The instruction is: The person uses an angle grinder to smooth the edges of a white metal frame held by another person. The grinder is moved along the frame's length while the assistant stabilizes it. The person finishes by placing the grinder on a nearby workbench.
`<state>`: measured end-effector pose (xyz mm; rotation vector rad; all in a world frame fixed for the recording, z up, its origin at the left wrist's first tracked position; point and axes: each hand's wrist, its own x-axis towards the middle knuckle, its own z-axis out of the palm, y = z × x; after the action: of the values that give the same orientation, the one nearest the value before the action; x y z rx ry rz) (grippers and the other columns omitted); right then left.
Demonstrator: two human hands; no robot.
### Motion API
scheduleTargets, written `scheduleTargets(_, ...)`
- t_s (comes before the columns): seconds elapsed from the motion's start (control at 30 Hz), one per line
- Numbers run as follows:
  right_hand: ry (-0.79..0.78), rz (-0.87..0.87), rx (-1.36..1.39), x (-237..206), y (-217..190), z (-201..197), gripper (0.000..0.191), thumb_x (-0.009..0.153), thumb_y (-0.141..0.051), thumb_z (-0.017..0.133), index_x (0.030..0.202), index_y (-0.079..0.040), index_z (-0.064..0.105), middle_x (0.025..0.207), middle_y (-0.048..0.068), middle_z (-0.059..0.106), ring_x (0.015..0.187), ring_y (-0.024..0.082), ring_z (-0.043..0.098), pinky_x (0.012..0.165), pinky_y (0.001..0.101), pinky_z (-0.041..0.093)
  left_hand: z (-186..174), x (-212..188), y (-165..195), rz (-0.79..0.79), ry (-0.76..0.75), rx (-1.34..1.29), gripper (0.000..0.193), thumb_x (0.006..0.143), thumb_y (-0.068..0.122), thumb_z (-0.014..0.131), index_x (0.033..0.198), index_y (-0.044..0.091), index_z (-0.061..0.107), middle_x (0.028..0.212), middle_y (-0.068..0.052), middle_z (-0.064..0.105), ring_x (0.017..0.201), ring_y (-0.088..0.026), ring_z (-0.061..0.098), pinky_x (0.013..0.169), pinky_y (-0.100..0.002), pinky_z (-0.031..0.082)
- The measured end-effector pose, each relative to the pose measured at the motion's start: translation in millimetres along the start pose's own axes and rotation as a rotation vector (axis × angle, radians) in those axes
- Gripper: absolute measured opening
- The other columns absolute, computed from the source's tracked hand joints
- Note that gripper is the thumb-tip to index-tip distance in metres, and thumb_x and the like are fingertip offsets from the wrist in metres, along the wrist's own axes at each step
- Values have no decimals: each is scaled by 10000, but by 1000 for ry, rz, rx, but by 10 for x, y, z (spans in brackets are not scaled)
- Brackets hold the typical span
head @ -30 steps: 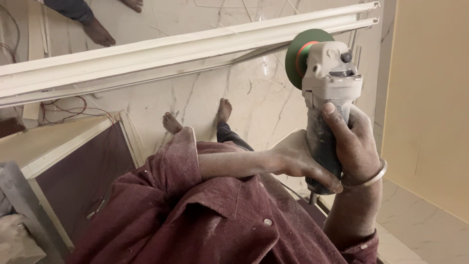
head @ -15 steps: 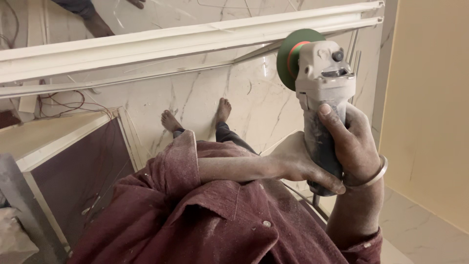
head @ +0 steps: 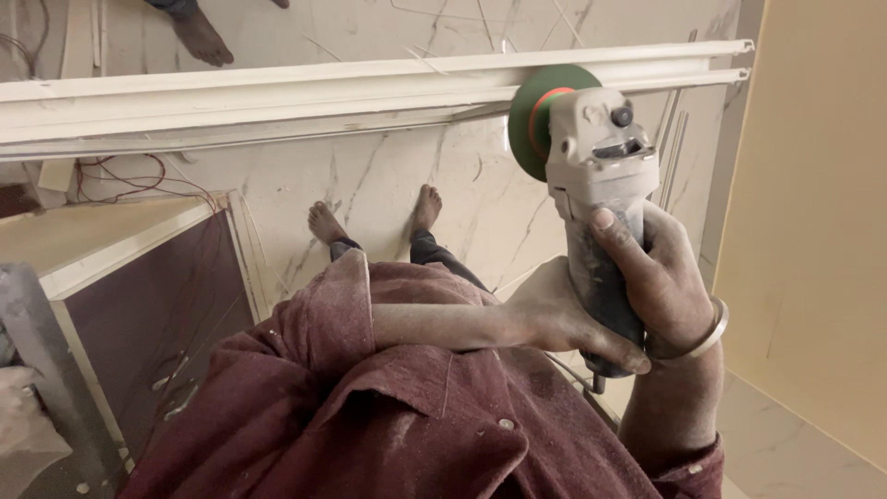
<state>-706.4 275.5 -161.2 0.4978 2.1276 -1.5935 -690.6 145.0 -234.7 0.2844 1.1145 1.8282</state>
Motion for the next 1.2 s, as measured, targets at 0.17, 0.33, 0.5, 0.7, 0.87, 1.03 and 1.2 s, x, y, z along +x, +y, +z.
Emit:
scheduleTargets(0.17, -44, 21, -13, -7, -58, 212, 464, 1000, -349, 649, 1235, 50, 632, 1000, 44, 673, 886, 94, 594, 748, 271, 503, -49, -236, 3, 112, 69, -76, 837, 591, 269, 955, 1233, -112, 577, 1073, -155, 745, 976, -202, 751, 811, -285, 658)
scheduleTargets(0.33, -106, 7, -37, -19, -222, 394, 476, 997, -356, 636, 1243, 51, 621, 1012, 55, 688, 898, 99, 617, 754, 276, 523, -111, -461, 90, 47, 81, -192, 830, 591, 267, 950, 1214, -133, 575, 1064, -168, 748, 968, -214, 766, 805, -297, 669)
scheduleTargets(0.5, -118, 22, -10, -27, -301, 409, 472, 1006, -352, 629, 1245, 55, 623, 1009, 55, 684, 889, 100, 615, 753, 275, 523, -111, -479, 176, 34, 82, -107, 836, 599, 281, 948, 1224, -124, 568, 1055, -162, 745, 956, -218, 768, 797, -293, 672)
scheduleTargets(0.7, -36, 42, 0, -27, -237, 265, 455, 1014, -342, 632, 1231, 58, 632, 983, 40, 672, 864, 94, 602, 727, 269, 506, -103, -291, 155, 32, 30, -18, 884, 606, 341, 945, 1238, -110, 523, 1072, -148, 727, 981, -209, 756, 811, -295, 673)
scheduleTargets(0.87, -4, 25, 41, -14, -143, 59, 430, 1025, -324, 633, 1238, 50, 630, 992, 22, 664, 868, 81, 591, 736, 256, 501, -14, -97, 109, 35, -6, -13, 796, 597, 375, 935, 1165, -92, 632, 1021, -148, 763, 938, -212, 772, 785, -301, 671)
scheduleTargets(1.03, 14, 29, 68, 44, -50, -124, 414, 1028, -315, 623, 1236, 43, 629, 997, 28, 669, 870, 82, 607, 739, 255, 511, 26, 128, 41, 19, -22, -16, 795, 579, 373, 945, 1157, -84, 647, 1021, -146, 767, 939, -209, 771, 792, -303, 669)
scheduleTargets(1.2, 31, 33, 186, 59, 12, -274, 418, 1053, -318, 604, 1250, 50, 615, 1007, 34, 657, 867, 88, 602, 734, 254, 505, 65, 368, -19, 25, -46, 9, 797, 560, 375, 943, 1152, -75, 655, 1031, -142, 769, 951, -214, 766, 807, -310, 667)
